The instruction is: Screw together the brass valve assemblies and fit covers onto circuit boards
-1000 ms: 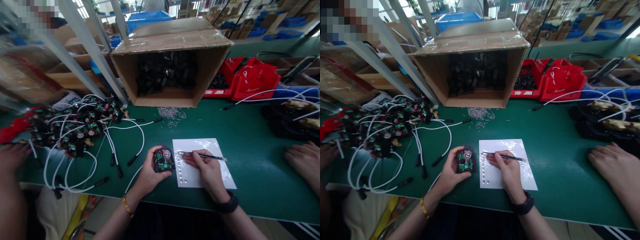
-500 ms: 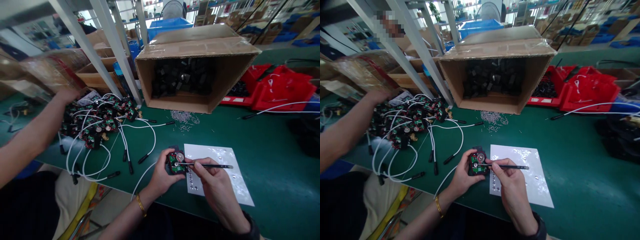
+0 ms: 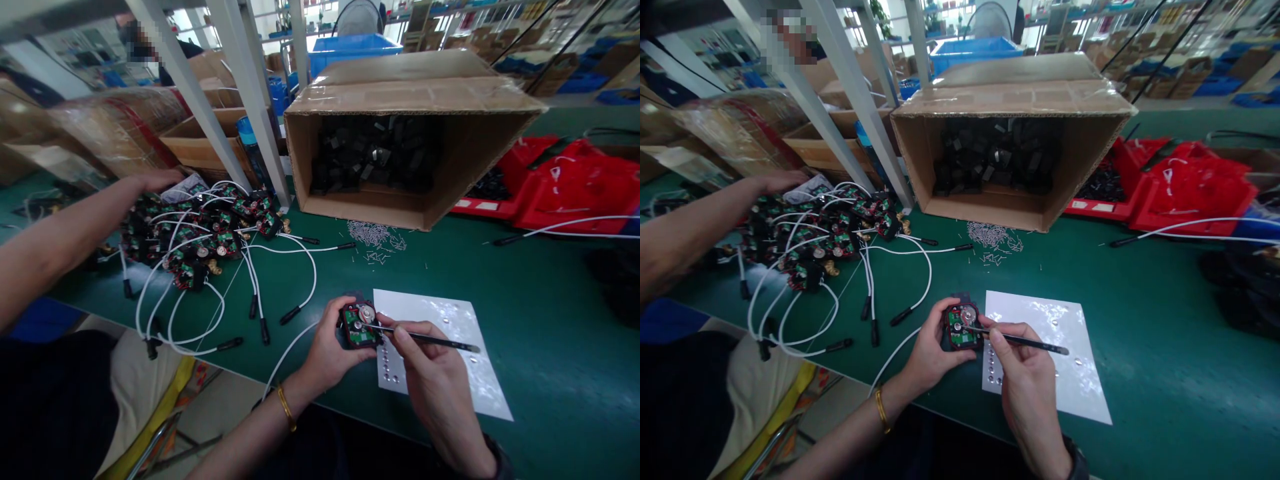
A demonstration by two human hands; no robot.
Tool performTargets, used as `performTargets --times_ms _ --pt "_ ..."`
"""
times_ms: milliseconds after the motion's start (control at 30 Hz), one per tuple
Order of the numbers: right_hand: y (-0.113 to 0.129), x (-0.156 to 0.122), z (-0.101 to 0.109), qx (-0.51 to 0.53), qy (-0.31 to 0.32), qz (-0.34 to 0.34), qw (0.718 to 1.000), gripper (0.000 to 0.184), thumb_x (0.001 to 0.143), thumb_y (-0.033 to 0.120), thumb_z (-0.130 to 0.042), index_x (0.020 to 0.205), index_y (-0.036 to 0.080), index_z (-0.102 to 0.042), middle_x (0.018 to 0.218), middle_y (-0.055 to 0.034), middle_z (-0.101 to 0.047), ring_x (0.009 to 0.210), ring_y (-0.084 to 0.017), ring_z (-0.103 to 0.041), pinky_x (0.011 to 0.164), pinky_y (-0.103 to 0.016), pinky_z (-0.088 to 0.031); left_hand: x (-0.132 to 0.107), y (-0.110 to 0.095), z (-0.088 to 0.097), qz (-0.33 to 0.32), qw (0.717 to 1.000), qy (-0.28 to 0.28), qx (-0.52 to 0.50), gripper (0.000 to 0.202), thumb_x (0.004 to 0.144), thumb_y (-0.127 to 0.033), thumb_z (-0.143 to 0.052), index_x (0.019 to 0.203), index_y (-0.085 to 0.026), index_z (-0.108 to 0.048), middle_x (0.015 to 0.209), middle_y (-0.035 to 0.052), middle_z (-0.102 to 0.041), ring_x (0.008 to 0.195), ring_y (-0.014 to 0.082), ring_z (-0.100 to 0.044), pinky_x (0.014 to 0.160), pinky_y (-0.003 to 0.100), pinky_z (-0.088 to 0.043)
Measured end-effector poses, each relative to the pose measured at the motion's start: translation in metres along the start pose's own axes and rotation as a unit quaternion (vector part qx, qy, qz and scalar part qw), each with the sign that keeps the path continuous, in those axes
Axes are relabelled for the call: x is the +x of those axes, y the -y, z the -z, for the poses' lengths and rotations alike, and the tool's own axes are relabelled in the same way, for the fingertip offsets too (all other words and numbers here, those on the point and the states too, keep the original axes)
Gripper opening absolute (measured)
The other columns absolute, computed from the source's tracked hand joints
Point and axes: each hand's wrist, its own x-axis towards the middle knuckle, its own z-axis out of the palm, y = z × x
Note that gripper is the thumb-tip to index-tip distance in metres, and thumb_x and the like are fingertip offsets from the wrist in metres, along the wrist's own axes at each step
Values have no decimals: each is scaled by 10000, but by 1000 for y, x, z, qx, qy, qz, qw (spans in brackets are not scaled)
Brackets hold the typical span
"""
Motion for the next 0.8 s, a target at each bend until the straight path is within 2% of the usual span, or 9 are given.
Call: performTargets --times_ms 300,433,800 --pt "-1 -3 0 -11 10 7 1000 268 666 341 -783 778 169 -612 962 -93 -655 957 -265 -594 899 -423 -431 -1 5 -1 -3 1000 0 -5 759 586 -257 -814 1218 -259 -394 1268 60 -461 1196 248 -451 1066 427 -319" --pt "-1 -1 -1 -10 13 6 1000 244 678 330 -774 780 171 -618 970 -91 -655 939 -258 -600 895 -413 -439 -2 7 -1 3 1000 2 -7 767 595 -266 -808 1235 -235 -387 1287 89 -451 1213 269 -436 1064 445 -317" --pt "-2 2 0 -17 16 10 1000 241 690 332 -767 779 172 -611 979 -87 -654 943 -255 -601 877 -402 -452 -2 4 -4 24 999 -26 -15 808 581 -270 -808 1262 -215 -378 1273 102 -467 1179 291 -461 1036 457 -353"
